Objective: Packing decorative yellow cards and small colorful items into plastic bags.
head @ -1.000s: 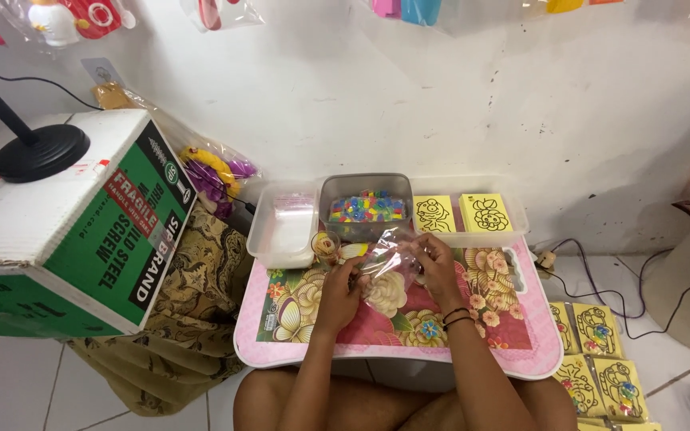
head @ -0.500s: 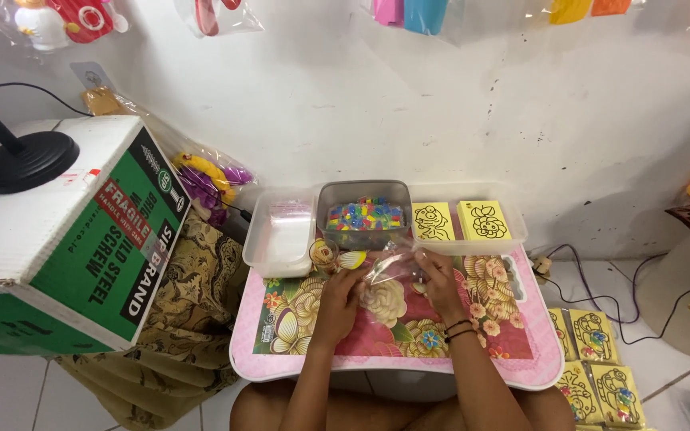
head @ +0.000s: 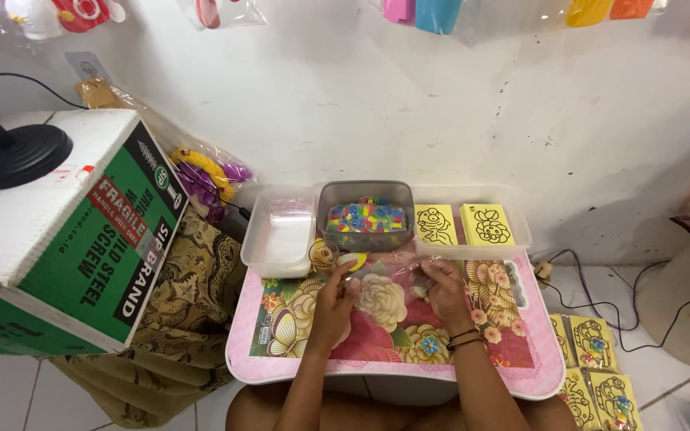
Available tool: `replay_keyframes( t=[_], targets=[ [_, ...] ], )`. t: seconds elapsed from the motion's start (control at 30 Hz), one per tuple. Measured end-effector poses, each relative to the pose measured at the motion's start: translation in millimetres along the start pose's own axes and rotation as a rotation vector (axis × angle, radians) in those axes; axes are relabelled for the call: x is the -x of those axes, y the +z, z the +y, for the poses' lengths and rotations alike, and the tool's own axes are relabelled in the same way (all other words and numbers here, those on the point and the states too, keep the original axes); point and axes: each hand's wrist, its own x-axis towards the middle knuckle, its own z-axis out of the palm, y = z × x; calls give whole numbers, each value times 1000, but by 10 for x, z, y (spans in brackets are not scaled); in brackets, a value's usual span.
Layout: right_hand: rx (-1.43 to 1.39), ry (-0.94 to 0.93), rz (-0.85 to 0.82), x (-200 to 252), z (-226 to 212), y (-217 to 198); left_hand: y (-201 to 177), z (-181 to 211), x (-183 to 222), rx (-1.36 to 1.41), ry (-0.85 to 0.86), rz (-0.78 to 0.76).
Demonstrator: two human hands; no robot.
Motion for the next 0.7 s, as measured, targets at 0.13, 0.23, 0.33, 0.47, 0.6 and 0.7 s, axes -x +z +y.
replay_keyframes(
  t=[0.13,0.23,0.33,0.47,0.6,0.7],
  targets=[
    [-112,22,59,-46,50,-117,27,32,-52,85,-85,28],
    [-114,-10,95,-119,224,-336,115,258,-80,60,-144,17],
    [-85,-16,87,-41,110,-188,155,-376,-214,129,-192,31],
    [10,-7,43,12,-148,84,168,118,-251,212,-168,166],
    [13,1,35,14,-162,122,72,-302,-285,140,-71,180],
    [6,-14,42,-14,-87,47,78,-317,-283,91,-66,179]
  ],
)
